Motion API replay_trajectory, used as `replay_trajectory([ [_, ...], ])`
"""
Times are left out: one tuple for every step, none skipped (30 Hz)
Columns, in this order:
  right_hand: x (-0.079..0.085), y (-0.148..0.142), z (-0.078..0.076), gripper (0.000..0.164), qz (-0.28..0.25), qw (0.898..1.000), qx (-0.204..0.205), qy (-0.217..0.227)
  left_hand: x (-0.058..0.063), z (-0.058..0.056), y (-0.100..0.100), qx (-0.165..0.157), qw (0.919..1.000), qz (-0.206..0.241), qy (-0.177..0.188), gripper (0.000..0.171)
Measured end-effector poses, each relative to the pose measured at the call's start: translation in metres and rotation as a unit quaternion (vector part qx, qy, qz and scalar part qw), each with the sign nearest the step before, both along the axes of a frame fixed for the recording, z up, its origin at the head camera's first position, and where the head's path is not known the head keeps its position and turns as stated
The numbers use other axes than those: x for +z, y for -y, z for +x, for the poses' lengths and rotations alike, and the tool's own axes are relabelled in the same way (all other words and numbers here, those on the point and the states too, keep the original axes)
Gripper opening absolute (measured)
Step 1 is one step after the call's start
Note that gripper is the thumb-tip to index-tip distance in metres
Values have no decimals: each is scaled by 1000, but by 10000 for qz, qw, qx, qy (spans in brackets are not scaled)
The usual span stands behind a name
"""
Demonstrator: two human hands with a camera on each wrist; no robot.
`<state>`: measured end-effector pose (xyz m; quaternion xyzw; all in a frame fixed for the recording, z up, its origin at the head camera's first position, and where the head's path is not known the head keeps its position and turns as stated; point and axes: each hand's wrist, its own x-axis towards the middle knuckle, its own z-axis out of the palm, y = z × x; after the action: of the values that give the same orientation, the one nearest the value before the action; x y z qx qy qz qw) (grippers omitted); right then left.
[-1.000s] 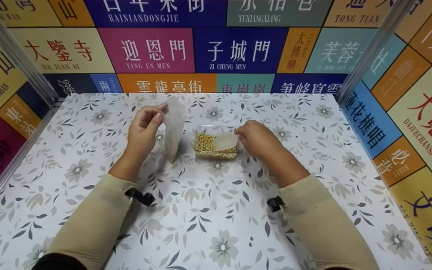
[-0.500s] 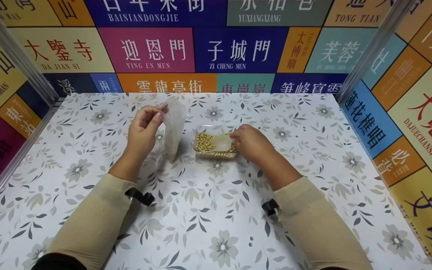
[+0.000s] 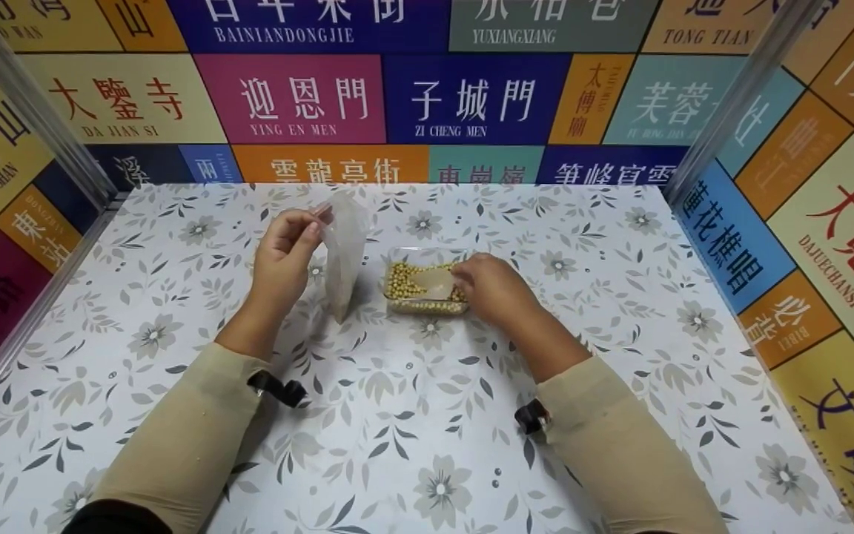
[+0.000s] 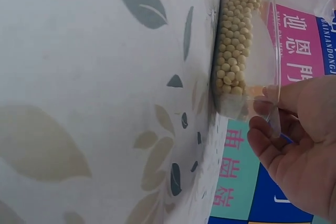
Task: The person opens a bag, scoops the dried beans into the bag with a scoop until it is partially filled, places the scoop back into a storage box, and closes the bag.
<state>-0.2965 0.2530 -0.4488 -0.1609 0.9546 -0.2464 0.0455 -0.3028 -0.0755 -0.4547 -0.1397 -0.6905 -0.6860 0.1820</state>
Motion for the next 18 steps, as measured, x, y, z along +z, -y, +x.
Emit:
replay_trajectory([
  [-1,0,0,31,-40,10000,-6,-42,0,0,0,4,10000,6,8,13],
  [-2,0,0,31,-89,9999,-25,-69,0,0,0,5,10000,17,11,13],
  [-3,-1,1,31,-146,9998,-56,-87,0,0,0,4,10000,23,21,13],
  [-3,-1,1,31,-210,9997,-89,-101,0,0,0,3,10000,26,33,13],
  [-4,-1,2,31,-262,9995,-123,-121,0,0,0,-2,10000,26,40,12],
  [-4,-2,2,31,-317,9993,-163,-129,0,0,0,-3,10000,30,46,12],
  [-5,-2,3,31,-370,9990,-207,-123,0,0,0,-7,10000,39,49,12],
  [-5,-3,4,32,-419,9988,-229,-129,0,0,0,-10,10000,42,47,12],
  [-6,-3,4,32,-458,9986,-250,-132,0,0,0,-6,10000,34,49,12],
  [-6,-3,5,32,-484,9984,-261,-134,0,0,0,-6,10000,33,39,12],
  [-7,-3,5,32,-496,9983,-283,-130,0,0,1,-13,10000,43,18,12],
  [-7,-3,6,32,-510,9982,-302,-115,0,-1,1,-14,10000,45,12,12],
  [-8,-3,7,32,-522,9981,-323,-102,0,-1,1,-16,10000,42,7,12],
  [-8,-3,8,32,-541,9979,-348,-97,0,-1,1,-17,10000,37,7,12],
  [-8,-4,9,32,-556,9976,-401,-80,0,-1,1,-37,10000,47,-7,13],
  [-9,-4,9,33,-570,9974,-445,-78,0,-1,1,-61,10000,60,-23,13],
  [-9,-4,10,33,-608,9969,-494,-74,0,-1,1,-83,9999,65,-30,13],
  [-9,-4,11,32,-652,9964,-538,-73,0,-1,1,-93,9999,56,-29,13],
])
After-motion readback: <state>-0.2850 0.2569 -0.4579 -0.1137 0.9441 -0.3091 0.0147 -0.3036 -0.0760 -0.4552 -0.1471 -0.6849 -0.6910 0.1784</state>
